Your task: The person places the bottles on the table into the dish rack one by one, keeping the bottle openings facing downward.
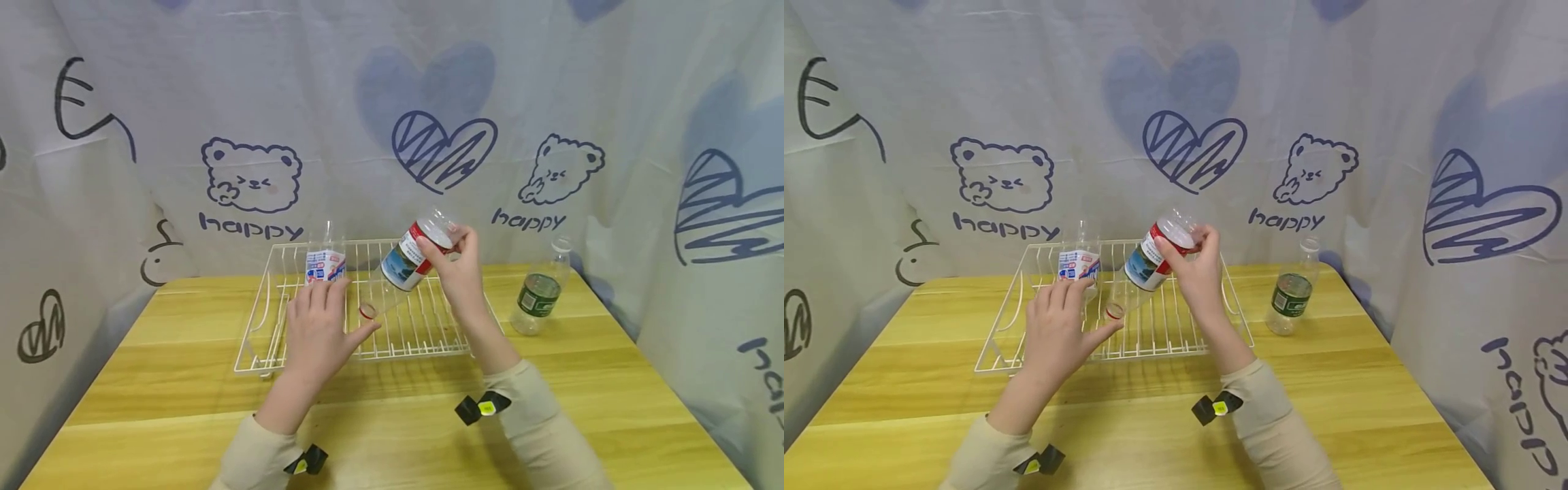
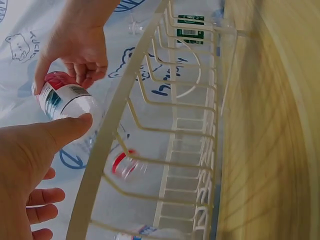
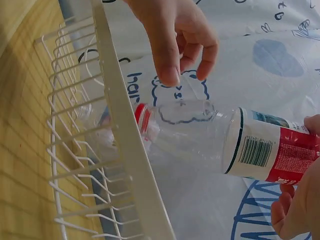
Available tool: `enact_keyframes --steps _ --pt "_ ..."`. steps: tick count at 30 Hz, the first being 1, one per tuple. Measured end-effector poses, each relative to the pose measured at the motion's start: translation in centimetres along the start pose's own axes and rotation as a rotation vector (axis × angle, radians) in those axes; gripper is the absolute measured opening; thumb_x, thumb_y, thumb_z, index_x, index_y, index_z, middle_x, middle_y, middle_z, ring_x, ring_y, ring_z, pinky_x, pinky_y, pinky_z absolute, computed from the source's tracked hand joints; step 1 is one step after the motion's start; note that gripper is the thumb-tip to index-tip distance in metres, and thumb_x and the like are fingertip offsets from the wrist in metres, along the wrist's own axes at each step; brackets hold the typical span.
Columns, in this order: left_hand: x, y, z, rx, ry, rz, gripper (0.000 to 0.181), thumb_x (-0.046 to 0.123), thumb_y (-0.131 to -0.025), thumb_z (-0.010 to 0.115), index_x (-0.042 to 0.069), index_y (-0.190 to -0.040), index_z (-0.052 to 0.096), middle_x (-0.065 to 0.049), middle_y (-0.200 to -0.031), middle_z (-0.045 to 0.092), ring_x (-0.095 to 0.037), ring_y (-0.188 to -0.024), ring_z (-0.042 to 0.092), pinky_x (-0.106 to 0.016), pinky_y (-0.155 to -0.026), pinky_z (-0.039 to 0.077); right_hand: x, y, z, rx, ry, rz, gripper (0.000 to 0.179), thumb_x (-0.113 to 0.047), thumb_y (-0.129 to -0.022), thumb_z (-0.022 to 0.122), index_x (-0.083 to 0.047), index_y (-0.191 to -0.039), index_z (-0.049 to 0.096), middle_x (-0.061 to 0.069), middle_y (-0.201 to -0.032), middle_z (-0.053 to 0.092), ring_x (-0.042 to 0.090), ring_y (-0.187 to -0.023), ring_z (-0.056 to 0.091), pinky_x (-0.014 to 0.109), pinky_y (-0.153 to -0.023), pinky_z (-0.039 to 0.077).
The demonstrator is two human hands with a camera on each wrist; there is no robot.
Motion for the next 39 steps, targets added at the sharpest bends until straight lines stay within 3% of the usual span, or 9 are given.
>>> enact_keyframes --steps 4,11,18,23,26,32,39 --pt "-1.1 0.6 -0.1 -0.026 -0.008 -0.016 0.079 0.063 -0.071 0.076 0.012 -0.127 0.053 -0.014 -0.115 0.057 -0.034 -0.106 0.05 -0.045 -0.083 0.042 -0.7 -0.4 -0.1 0.015 0.116 -0.103 0.065 -0.037 -0.083 0.075 -0.009 -0.128 0.037 0.007 -0.117 0.05 0.018 -0.105 0.044 0.034 -0.081 0.042" --pt "-3.9 1.9 -1.0 -0.057 -0.016 -0.053 0.077 0.06 -0.076 0.071 0.01 -0.131 0.052 -0.016 -0.125 0.055 -0.036 -0.117 0.048 -0.051 -0.092 0.04 -2.2 -1.1 0.2 0.037 0.232 -0.184 0.072 -0.044 -0.079 0.077 -0.008 -0.13 0.04 0.009 -0.119 0.05 0.02 -0.106 0.044 0.041 -0.089 0.045" --pt "-6.9 3.0 -1.3 -0.221 -0.023 -0.117 0.078 0.062 -0.084 0.062 0.01 -0.141 0.045 -0.02 -0.145 0.044 -0.041 -0.139 0.033 -0.064 -0.111 0.024 -3.3 -2.0 0.8 0.023 0.353 -0.151 0.076 -0.049 -0.079 0.076 -0.008 -0.131 0.04 0.011 -0.125 0.049 0.024 -0.115 0.045 0.043 -0.095 0.046" --pt "-9.1 3.8 -0.8 -0.427 0.011 -0.196 0.083 0.068 -0.092 0.043 0.015 -0.154 0.027 -0.02 -0.162 0.015 -0.042 -0.151 0.003 -0.07 -0.116 -0.002 -3.7 -3.1 1.9 -0.002 0.439 -0.132 0.076 -0.048 -0.08 0.076 -0.008 -0.133 0.041 0.015 -0.128 0.05 0.027 -0.119 0.044 0.046 -0.096 0.048" --pt "-10.2 4.2 -0.6 -0.514 0.03 -0.224 0.084 0.07 -0.094 0.035 0.017 -0.157 0.018 -0.018 -0.164 0.003 -0.041 -0.151 -0.008 -0.069 -0.115 -0.011 -3.6 -3.8 2.7 -0.007 0.515 -0.155 0.076 -0.049 -0.08 0.076 -0.007 -0.133 0.041 0.016 -0.127 0.051 0.029 -0.118 0.044 0.047 -0.094 0.049" --pt "-11.1 4.6 -0.2 -0.594 0.067 -0.242 0.085 0.071 -0.094 0.031 0.018 -0.158 0.011 -0.017 -0.164 0.001 -0.041 -0.151 -0.01 -0.07 -0.114 -0.012 -3.1 -5.0 4.2 0.001 0.615 -0.193 0.08 -0.052 -0.079 0.075 -0.007 -0.136 0.041 0.017 -0.128 0.051 0.031 -0.12 0.044 0.047 -0.092 0.053" --pt "-11.4 4.6 0.1 -0.625 0.097 -0.258 0.086 0.071 -0.094 0.031 0.018 -0.158 0.009 -0.018 -0.164 0.001 -0.041 -0.151 -0.011 -0.07 -0.113 -0.012 -2.6 -6.2 5.9 -0.017 0.755 -0.218 0.086 -0.059 -0.08 0.07 -0.007 -0.141 0.037 0.016 -0.136 0.051 0.031 -0.126 0.044 0.047 -0.098 0.05"
Point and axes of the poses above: each hand's wrist, its own y-axis away from the middle knuckle, its own z-axis out of the palm, x = y × z, the point moved 6 cm from there along -y, towards the middle knuckle
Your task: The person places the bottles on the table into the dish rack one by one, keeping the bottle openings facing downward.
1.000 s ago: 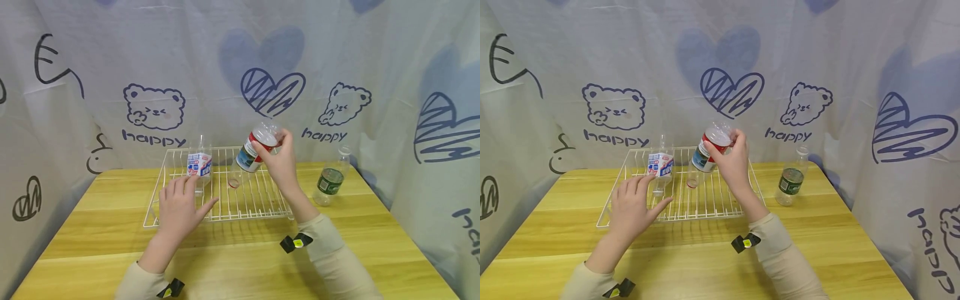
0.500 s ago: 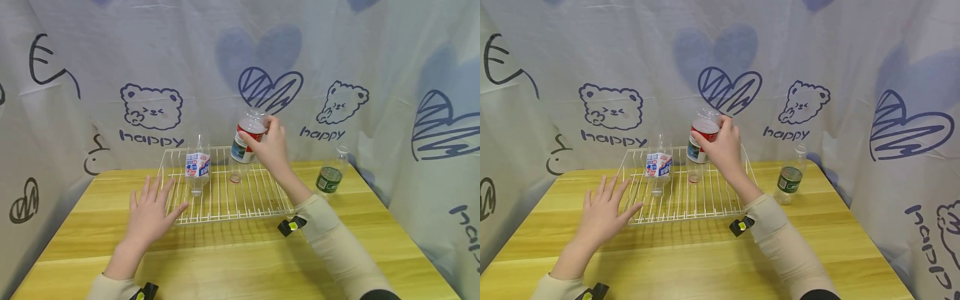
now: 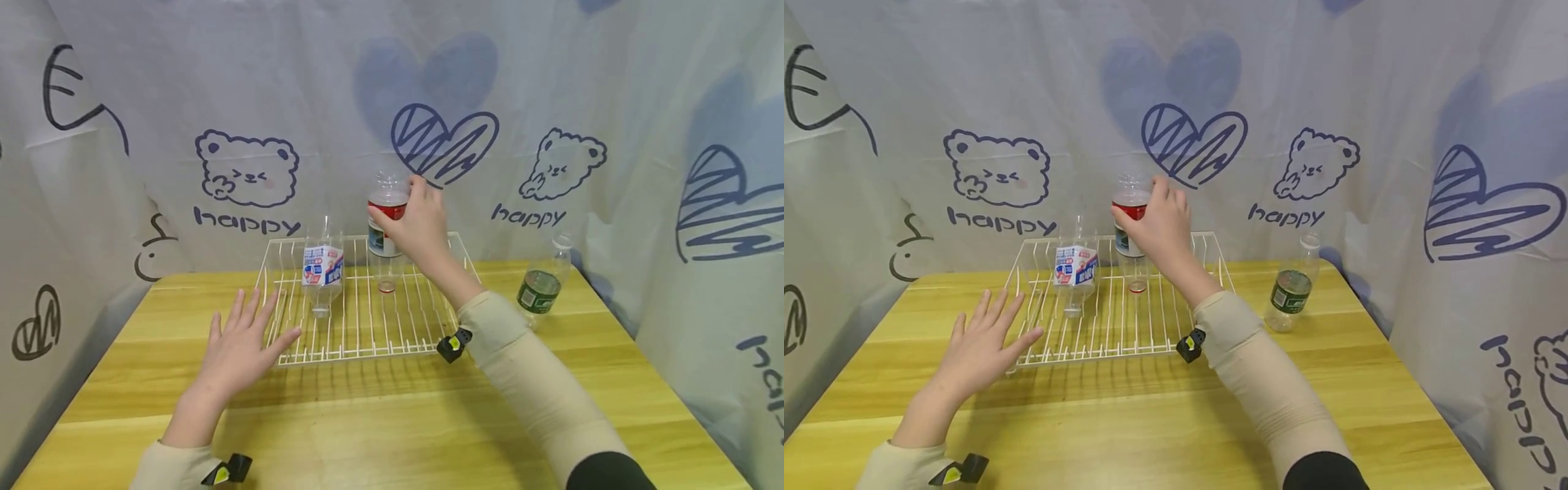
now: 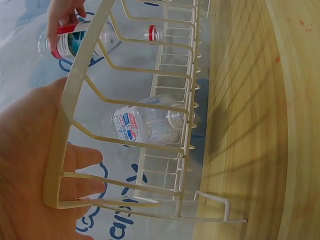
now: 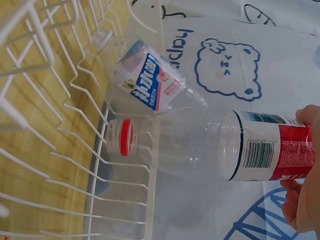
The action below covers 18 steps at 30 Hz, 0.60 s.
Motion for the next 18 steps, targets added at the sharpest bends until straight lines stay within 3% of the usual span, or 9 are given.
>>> enact_keyframes --steps 12,18 --pt "0.1 0.0 -0.1 -0.011 -0.002 -0.007 0.088 0.072 -0.093 0.034 0.019 -0.158 0.008 -0.016 -0.164 0.001 -0.04 -0.151 -0.01 -0.07 -0.114 -0.011 0.1 -1.4 2.5 -0.081 0.071 0.065 0.088 -0.061 -0.081 0.068 -0.009 -0.143 0.033 0.019 -0.131 0.054 0.033 -0.12 0.047 0.047 -0.094 0.051" --pt "0.0 0.0 0.1 -0.018 -0.021 -0.006 0.09 0.075 -0.091 0.03 0.018 -0.158 0.009 -0.016 -0.164 0.003 -0.041 -0.151 -0.009 -0.07 -0.114 -0.01 0.8 -1.7 3.9 -0.136 0.126 0.094 0.093 -0.064 -0.081 0.065 -0.007 -0.146 0.031 0.022 -0.135 0.053 0.036 -0.126 0.045 0.049 -0.103 0.045"
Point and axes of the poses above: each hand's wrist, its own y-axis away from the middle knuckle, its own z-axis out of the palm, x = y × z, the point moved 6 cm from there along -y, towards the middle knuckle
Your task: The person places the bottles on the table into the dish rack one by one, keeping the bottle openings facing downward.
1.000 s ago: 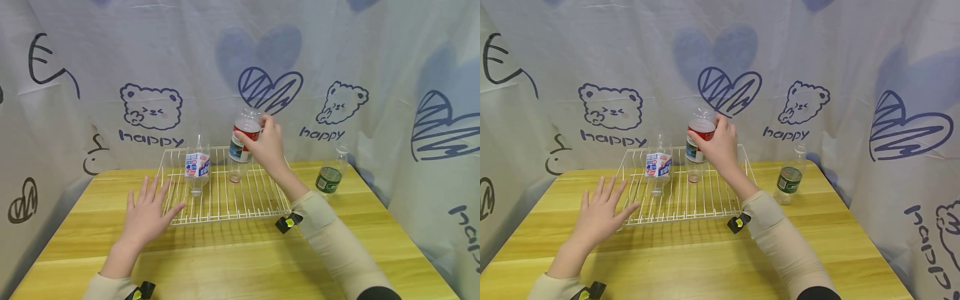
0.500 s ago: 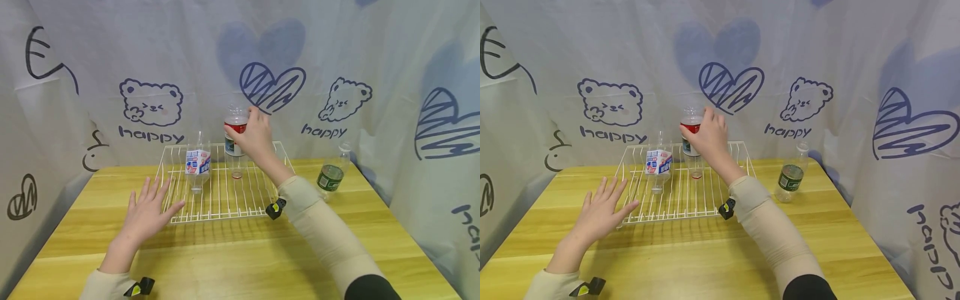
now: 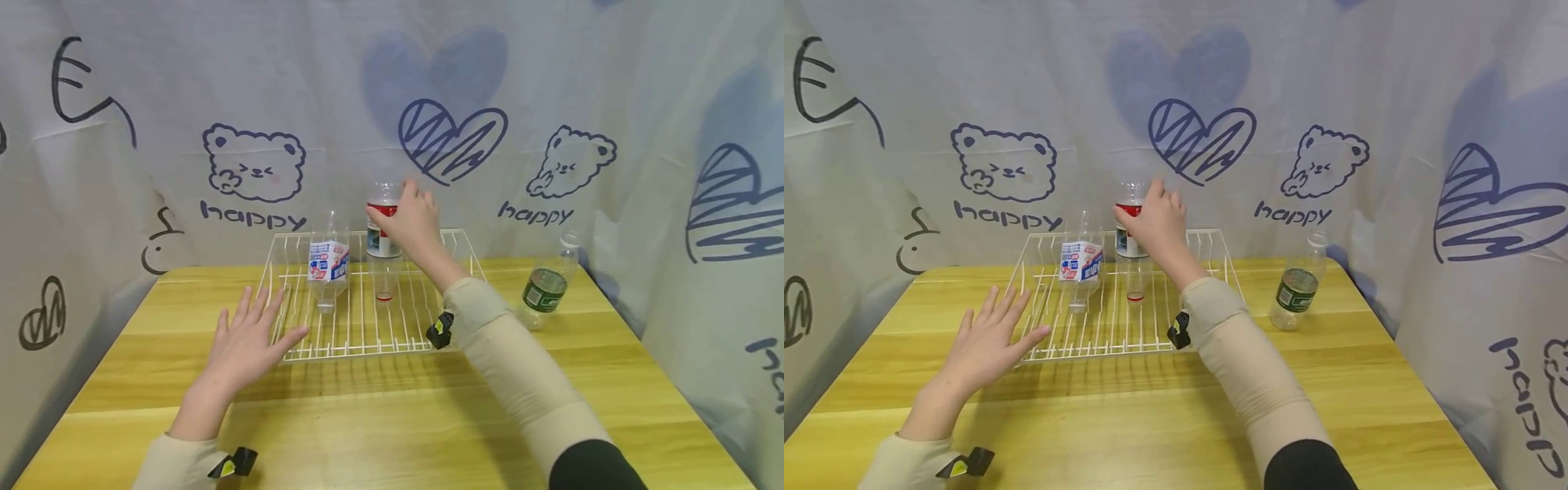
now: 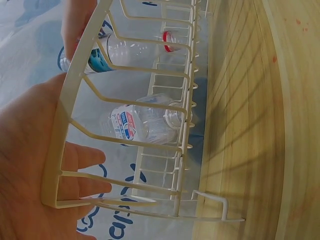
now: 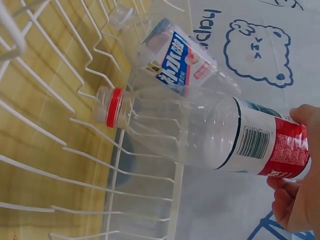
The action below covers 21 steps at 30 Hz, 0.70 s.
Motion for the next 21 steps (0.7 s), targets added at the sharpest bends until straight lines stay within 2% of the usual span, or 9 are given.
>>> enact_keyframes --steps 4,13,21 --pt "0.1 -0.1 0.1 -0.014 -0.005 -0.001 0.09 0.076 -0.091 0.03 0.018 -0.158 0.011 -0.017 -0.164 0.004 -0.041 -0.151 -0.007 -0.069 -0.115 -0.01 0.4 -0.3 0.7 -0.026 0.024 0.022 0.095 -0.067 -0.081 0.063 -0.005 -0.146 0.031 0.021 -0.135 0.054 0.035 -0.127 0.046 0.048 -0.105 0.044" --pt "0.0 0.1 0.0 -0.004 -0.024 -0.027 0.092 0.077 -0.091 0.029 0.015 -0.157 0.015 -0.02 -0.163 0.006 -0.041 -0.151 -0.005 -0.068 -0.115 -0.01 0.7 -0.6 2.0 -0.04 0.032 0.033 0.096 -0.068 -0.081 0.063 -0.002 -0.143 0.032 0.022 -0.122 0.06 0.035 -0.117 0.05 0.047 -0.099 0.046" --pt "0.1 0.1 -0.1 0.008 -0.038 -0.037 0.093 0.078 -0.09 0.028 0.015 -0.157 0.015 -0.021 -0.163 0.005 -0.042 -0.151 -0.005 -0.068 -0.115 -0.01 1.1 -1.0 2.7 -0.061 0.052 0.055 0.104 -0.069 -0.082 0.061 0.0 -0.15 0.023 0.023 -0.129 0.059 0.036 -0.125 0.047 0.049 -0.107 0.042"
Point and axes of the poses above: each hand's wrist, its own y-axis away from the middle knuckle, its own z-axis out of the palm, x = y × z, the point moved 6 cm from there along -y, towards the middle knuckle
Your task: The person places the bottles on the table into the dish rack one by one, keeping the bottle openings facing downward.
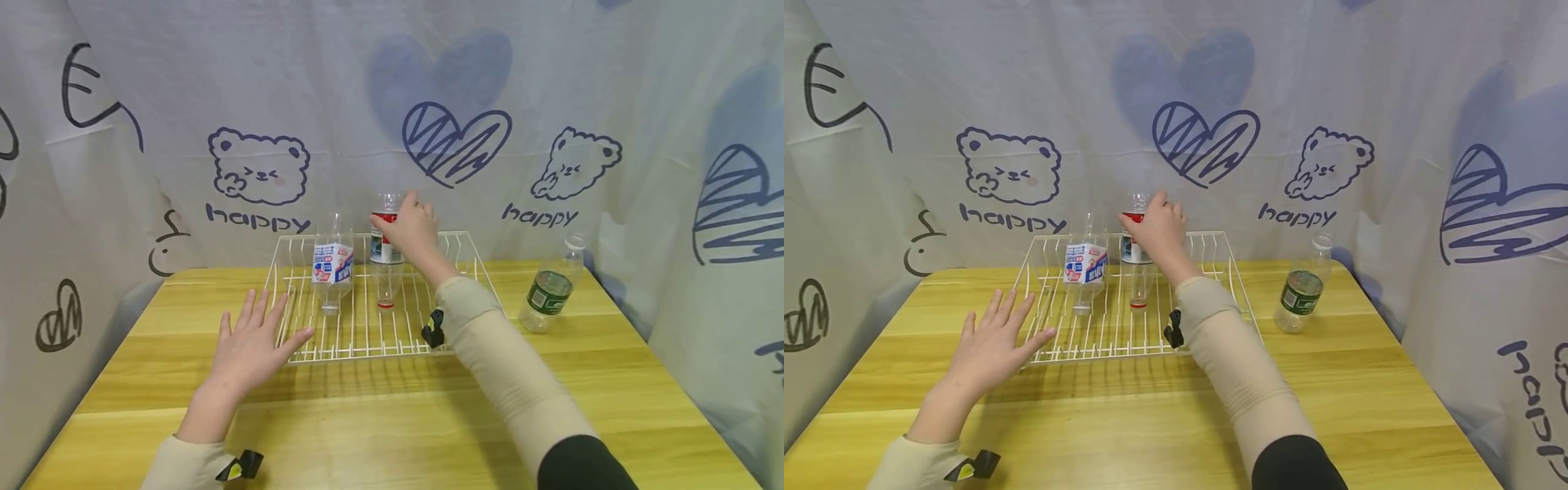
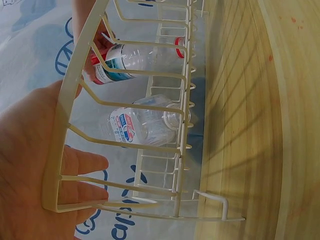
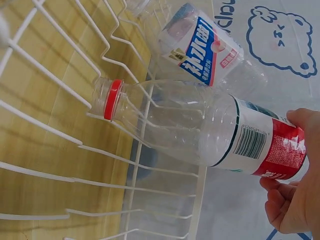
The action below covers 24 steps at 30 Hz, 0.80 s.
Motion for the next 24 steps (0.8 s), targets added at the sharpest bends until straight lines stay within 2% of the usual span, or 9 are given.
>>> enact_keyframes --steps 5,12,18,24 --pt "0.0 0.1 -0.1 0.003 -0.001 0.0 0.092 0.077 -0.09 0.028 0.015 -0.157 0.015 -0.021 -0.163 0.005 -0.042 -0.151 -0.005 -0.068 -0.115 -0.01 0.0 -0.3 0.5 0.011 -0.002 0.004 0.099 -0.068 -0.082 0.061 0.0 -0.147 0.028 0.022 -0.124 0.061 0.035 -0.121 0.049 0.048 -0.104 0.042" --pt "0.0 0.2 0.0 0.004 -0.002 -0.005 0.091 0.077 -0.091 0.029 0.016 -0.158 0.015 -0.02 -0.163 0.004 -0.042 -0.151 -0.004 -0.069 -0.115 -0.009 0.0 -1.0 1.5 -0.006 -0.001 0.024 0.098 -0.066 -0.083 0.062 -0.001 -0.148 0.028 0.021 -0.132 0.057 0.035 -0.125 0.047 0.049 -0.107 0.041" --pt "0.0 0.3 -0.1 0.015 0.0 -0.005 0.092 0.078 -0.09 0.029 0.016 -0.157 0.017 -0.02 -0.163 0.006 -0.041 -0.151 -0.003 -0.069 -0.116 -0.006 0.0 -1.2 2.1 -0.006 0.024 0.025 0.091 -0.062 -0.084 0.064 0.001 -0.143 0.034 0.022 -0.129 0.057 0.035 -0.123 0.049 0.048 -0.106 0.042" --pt "0.0 0.3 -0.1 0.011 0.007 -0.006 0.092 0.077 -0.09 0.029 0.017 -0.157 0.016 -0.019 -0.164 0.003 -0.041 -0.151 -0.003 -0.069 -0.116 -0.007 0.7 -1.4 2.7 -0.039 0.045 0.052 0.088 -0.059 -0.084 0.066 0.0 -0.14 0.035 0.023 -0.129 0.057 0.036 -0.125 0.047 0.049 -0.109 0.039"
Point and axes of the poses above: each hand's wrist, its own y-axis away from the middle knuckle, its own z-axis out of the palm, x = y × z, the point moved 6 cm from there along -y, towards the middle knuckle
